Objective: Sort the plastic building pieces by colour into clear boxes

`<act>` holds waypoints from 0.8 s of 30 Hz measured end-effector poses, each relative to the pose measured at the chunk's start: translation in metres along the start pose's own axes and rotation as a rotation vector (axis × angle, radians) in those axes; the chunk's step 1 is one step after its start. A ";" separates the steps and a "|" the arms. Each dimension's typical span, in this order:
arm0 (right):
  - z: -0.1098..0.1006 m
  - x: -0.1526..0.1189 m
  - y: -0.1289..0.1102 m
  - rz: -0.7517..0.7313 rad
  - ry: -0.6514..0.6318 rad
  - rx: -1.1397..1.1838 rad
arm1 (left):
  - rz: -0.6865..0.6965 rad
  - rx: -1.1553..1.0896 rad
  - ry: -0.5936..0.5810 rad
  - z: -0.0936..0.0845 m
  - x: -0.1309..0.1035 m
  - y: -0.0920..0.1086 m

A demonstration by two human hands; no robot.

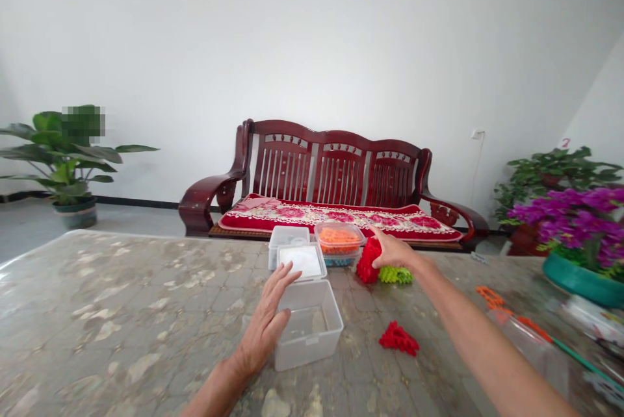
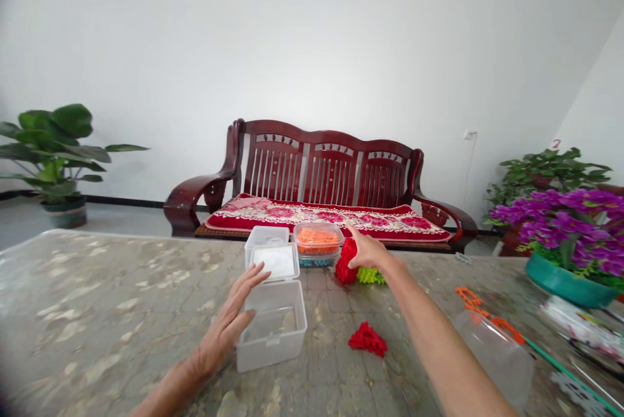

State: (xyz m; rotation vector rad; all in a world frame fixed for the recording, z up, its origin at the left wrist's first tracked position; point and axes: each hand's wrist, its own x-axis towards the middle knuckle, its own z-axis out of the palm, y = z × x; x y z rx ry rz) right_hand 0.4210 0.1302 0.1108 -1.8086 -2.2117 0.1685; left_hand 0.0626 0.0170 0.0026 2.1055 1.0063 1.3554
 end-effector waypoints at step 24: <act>0.019 -0.079 -0.056 -0.273 -0.172 0.139 | -0.018 -0.098 -0.052 -0.009 0.004 0.013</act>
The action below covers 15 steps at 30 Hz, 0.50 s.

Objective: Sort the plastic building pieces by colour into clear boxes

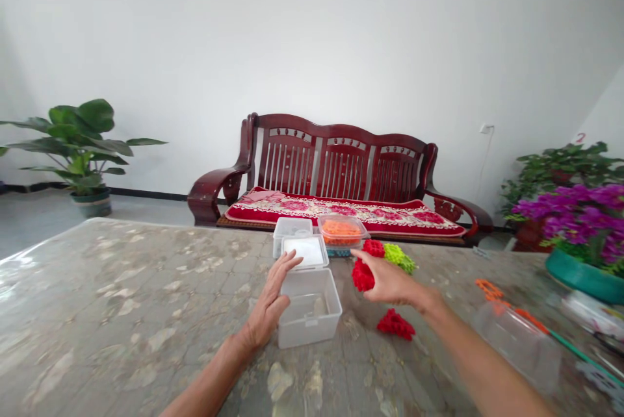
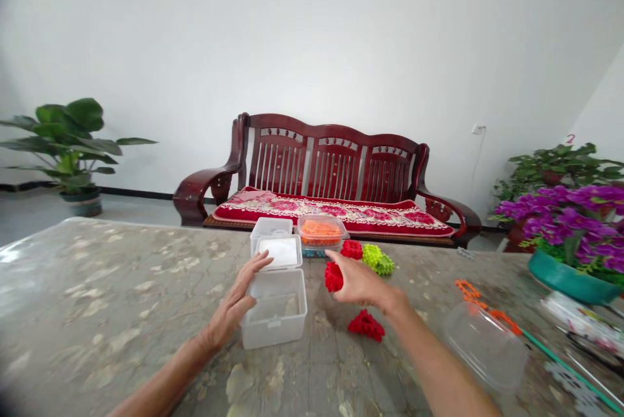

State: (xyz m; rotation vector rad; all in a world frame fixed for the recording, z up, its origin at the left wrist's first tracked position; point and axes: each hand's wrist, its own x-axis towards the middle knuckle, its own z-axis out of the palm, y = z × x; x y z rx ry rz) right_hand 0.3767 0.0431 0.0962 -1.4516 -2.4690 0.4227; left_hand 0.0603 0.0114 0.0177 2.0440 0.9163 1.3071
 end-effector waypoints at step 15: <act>0.037 -0.030 -0.034 0.045 -0.117 0.001 | -0.083 0.017 -0.131 -0.013 -0.026 0.033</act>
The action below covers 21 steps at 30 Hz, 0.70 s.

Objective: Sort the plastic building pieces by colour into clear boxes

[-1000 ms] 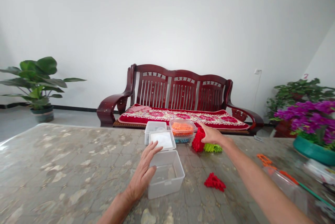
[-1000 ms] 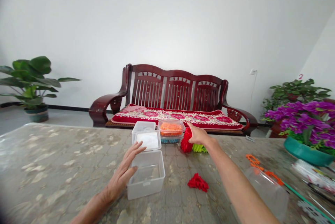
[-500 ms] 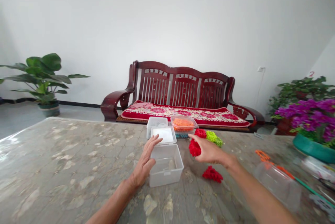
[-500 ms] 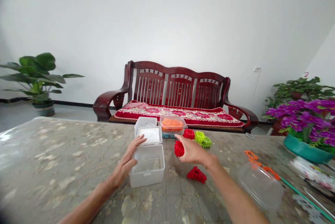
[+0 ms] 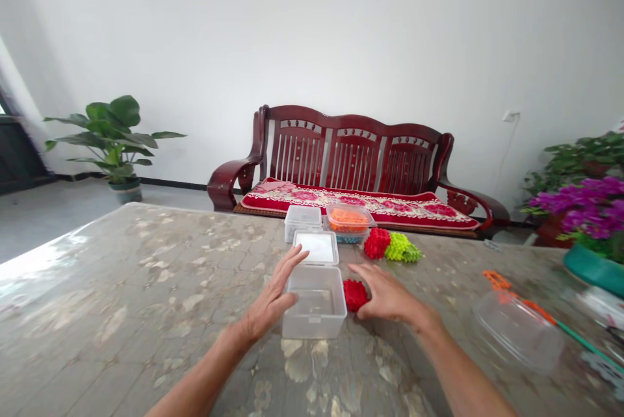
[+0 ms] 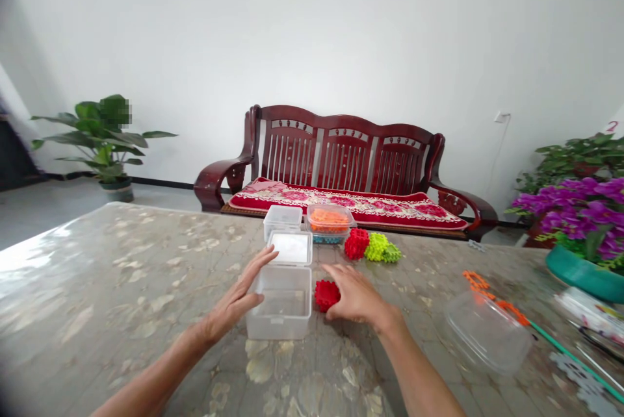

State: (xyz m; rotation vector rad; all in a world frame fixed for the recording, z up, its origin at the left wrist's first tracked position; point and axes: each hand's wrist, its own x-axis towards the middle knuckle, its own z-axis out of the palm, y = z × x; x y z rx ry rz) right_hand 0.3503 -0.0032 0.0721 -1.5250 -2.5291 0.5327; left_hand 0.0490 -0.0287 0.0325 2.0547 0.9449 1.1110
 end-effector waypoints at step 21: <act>-0.025 -0.005 -0.048 0.012 0.366 0.189 | 0.128 0.203 0.064 0.006 -0.008 -0.002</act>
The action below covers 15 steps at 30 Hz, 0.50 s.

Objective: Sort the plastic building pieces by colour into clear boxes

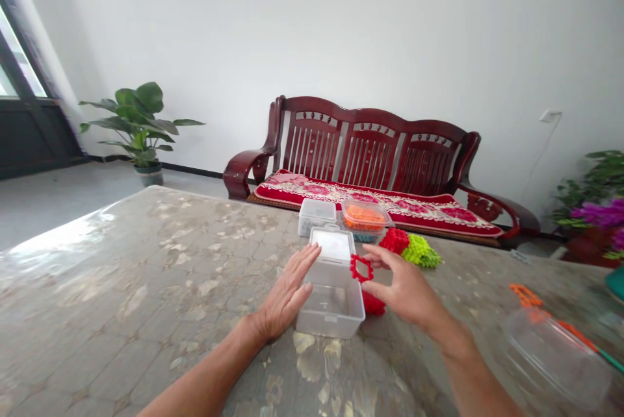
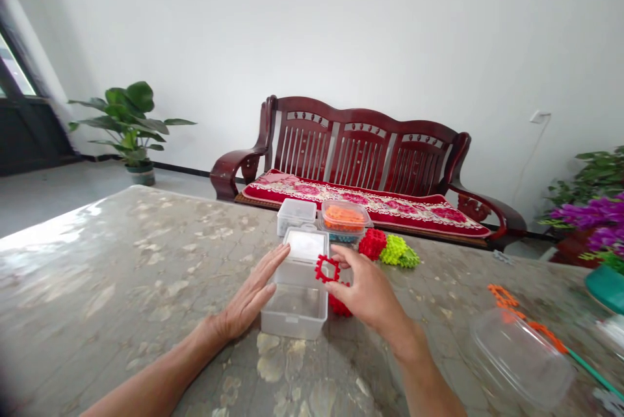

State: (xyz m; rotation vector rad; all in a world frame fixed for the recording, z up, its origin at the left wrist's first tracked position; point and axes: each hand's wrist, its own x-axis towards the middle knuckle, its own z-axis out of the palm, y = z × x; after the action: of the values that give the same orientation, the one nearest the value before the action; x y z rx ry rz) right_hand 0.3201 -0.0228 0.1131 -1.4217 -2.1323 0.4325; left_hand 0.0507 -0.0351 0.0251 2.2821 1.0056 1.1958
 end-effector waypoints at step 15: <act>0.022 0.029 -0.002 0.015 -0.027 0.088 | -0.030 -0.044 -0.002 0.002 0.001 0.001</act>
State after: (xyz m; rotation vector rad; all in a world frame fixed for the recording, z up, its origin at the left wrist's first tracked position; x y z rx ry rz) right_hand 0.2971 0.0037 0.1037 -1.3911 -2.0976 0.5472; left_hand 0.0529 -0.0354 0.0251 2.2269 0.9995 1.1912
